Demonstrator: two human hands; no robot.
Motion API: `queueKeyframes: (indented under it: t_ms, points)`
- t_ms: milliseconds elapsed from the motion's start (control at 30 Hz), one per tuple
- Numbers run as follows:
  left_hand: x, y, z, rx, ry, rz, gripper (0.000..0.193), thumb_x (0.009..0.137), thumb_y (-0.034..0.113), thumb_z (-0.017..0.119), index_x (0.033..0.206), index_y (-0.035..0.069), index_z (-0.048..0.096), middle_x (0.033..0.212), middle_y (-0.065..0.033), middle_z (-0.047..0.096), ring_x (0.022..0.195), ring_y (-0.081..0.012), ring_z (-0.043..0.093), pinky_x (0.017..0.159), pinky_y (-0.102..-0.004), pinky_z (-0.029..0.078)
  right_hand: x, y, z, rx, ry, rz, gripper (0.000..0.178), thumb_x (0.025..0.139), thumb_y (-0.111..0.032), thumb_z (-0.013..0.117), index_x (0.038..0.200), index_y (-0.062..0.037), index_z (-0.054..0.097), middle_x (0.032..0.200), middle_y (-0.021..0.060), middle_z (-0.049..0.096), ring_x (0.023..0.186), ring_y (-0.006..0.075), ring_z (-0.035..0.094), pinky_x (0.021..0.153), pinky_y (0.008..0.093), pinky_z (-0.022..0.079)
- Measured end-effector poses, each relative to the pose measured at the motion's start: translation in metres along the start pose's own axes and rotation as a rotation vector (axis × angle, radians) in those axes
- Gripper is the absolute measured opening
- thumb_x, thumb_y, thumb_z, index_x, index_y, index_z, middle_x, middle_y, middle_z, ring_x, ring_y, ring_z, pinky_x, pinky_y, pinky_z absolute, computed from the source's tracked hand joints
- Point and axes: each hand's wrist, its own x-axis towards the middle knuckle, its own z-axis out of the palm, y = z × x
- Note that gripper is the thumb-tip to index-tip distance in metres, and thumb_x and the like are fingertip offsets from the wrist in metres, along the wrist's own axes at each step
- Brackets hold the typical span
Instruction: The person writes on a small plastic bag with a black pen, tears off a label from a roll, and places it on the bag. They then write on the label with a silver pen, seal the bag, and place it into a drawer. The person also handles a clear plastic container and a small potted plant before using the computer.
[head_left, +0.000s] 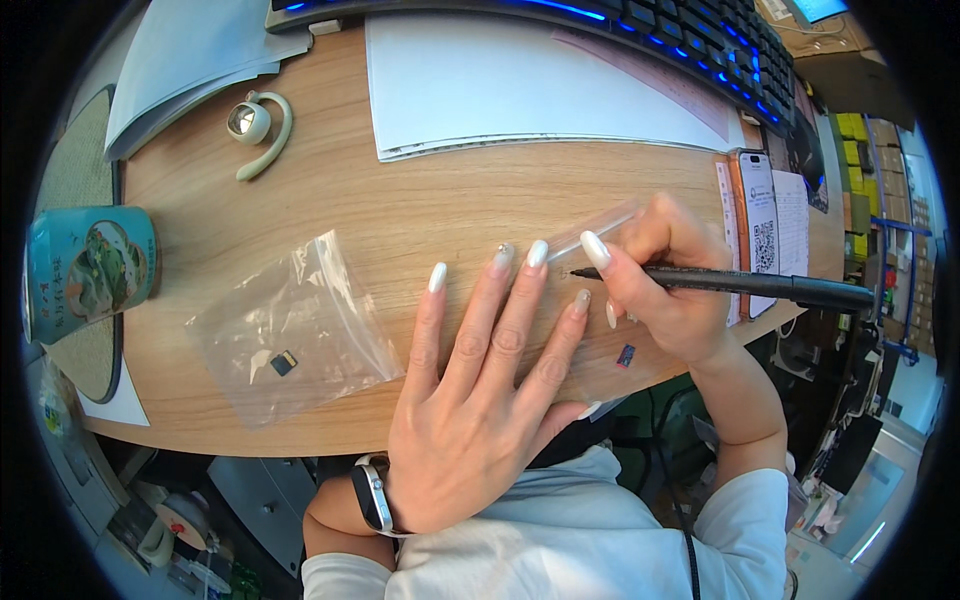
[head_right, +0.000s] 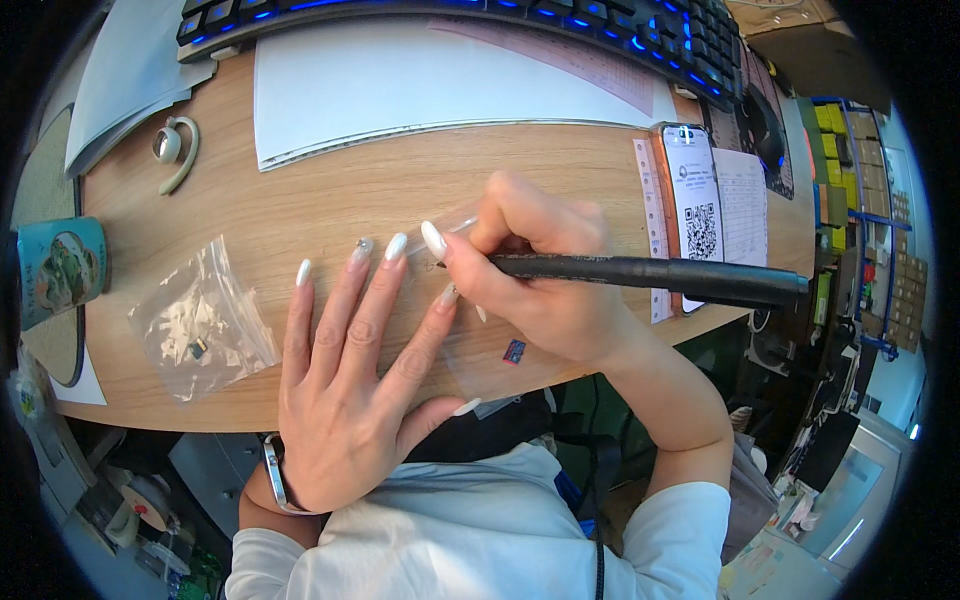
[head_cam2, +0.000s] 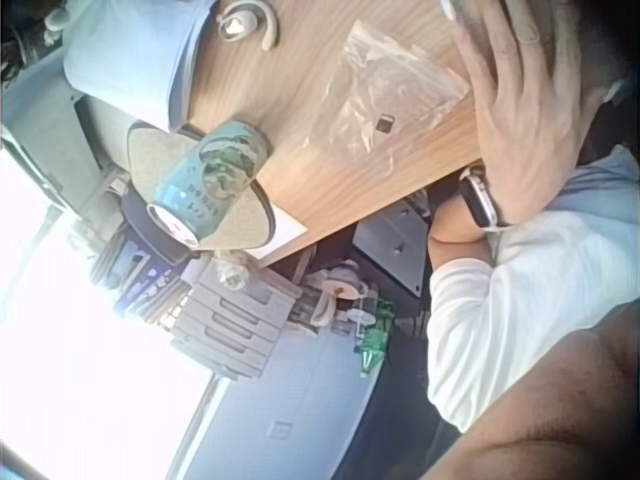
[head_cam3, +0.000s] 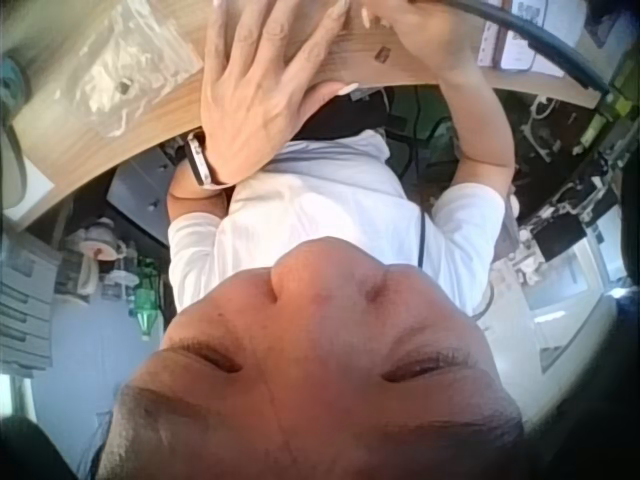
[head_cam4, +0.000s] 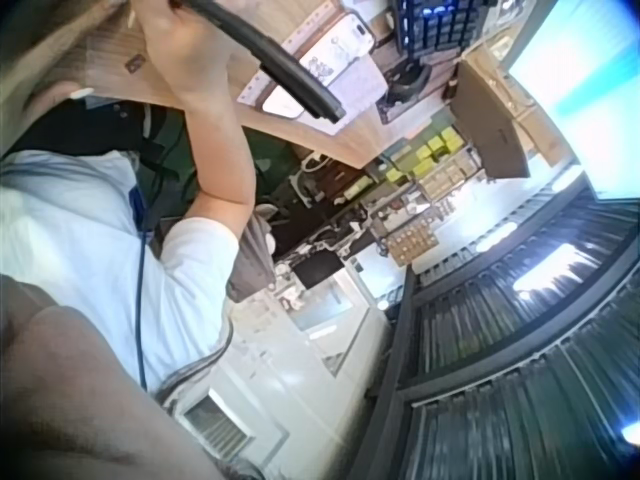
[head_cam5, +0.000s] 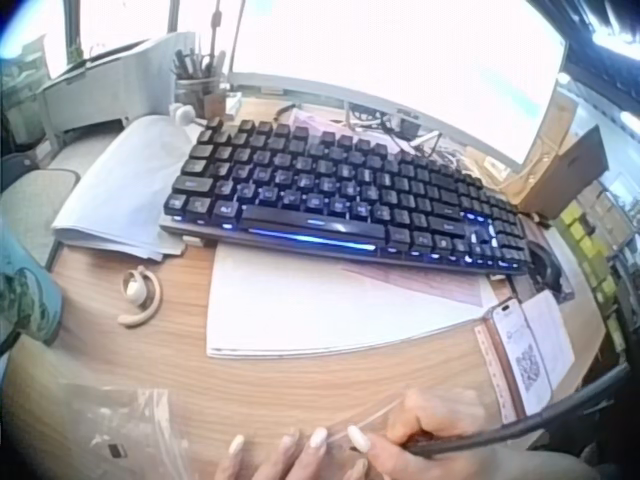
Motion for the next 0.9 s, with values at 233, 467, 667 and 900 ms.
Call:
queueKeyframes:
  t_ms: [233, 467, 667, 900]
  points:
    - [-0.0001, 0.0001, 0.0006, 0.001, 0.005, 0.004, 0.065, 0.076, 0.048, 0.059, 0.132, 0.018, 0.047, 0.140, -0.0170, 0.036, 0.129, -0.0342, 0.033, 0.107, -0.0534, 0.022, 0.0005, 0.0014, 0.0014, -0.027, 0.049, -0.024, 0.019, 0.081, -0.003, 0.062, 0.068, -0.0028, 0.048, 0.054, 0.0005, 0.051, 0.045, 0.0029, 0.048, 0.041, 0.0196, 0.035]
    - [0.0003, 0.0002, 0.0007, -0.001, 0.004, 0.009, 0.065, 0.075, 0.047, 0.060, 0.132, 0.018, 0.047, 0.140, -0.0169, 0.036, 0.129, -0.0340, 0.033, 0.107, -0.0534, 0.022, 0.0006, 0.0035, 0.0004, -0.032, 0.042, -0.034, 0.020, 0.082, -0.004, 0.063, 0.068, -0.0027, 0.048, 0.053, 0.0016, 0.052, 0.044, 0.0043, 0.047, 0.040, 0.0202, 0.035]
    - [0.0004, -0.0012, 0.0025, -0.012, 0.015, 0.008, 0.065, 0.074, 0.047, 0.061, 0.131, 0.017, 0.048, 0.139, -0.0169, 0.036, 0.129, -0.0341, 0.034, 0.107, -0.0536, 0.022, 0.0015, 0.0020, 0.0019, -0.034, 0.053, -0.012, 0.021, 0.081, -0.004, 0.063, 0.067, -0.0030, 0.047, 0.052, 0.0013, 0.050, 0.043, 0.0048, 0.046, 0.040, 0.0210, 0.034]
    - [0.0006, 0.0003, 0.0015, -0.014, 0.016, 0.004, 0.066, 0.073, 0.047, 0.062, 0.131, 0.017, 0.048, 0.139, -0.0166, 0.036, 0.129, -0.0338, 0.034, 0.107, -0.0531, 0.022, 0.0007, 0.0017, -0.0003, -0.056, 0.052, -0.028, 0.022, 0.081, -0.003, 0.063, 0.066, -0.0031, 0.047, 0.051, 0.0012, 0.049, 0.042, 0.0049, 0.045, 0.040, 0.0212, 0.033]
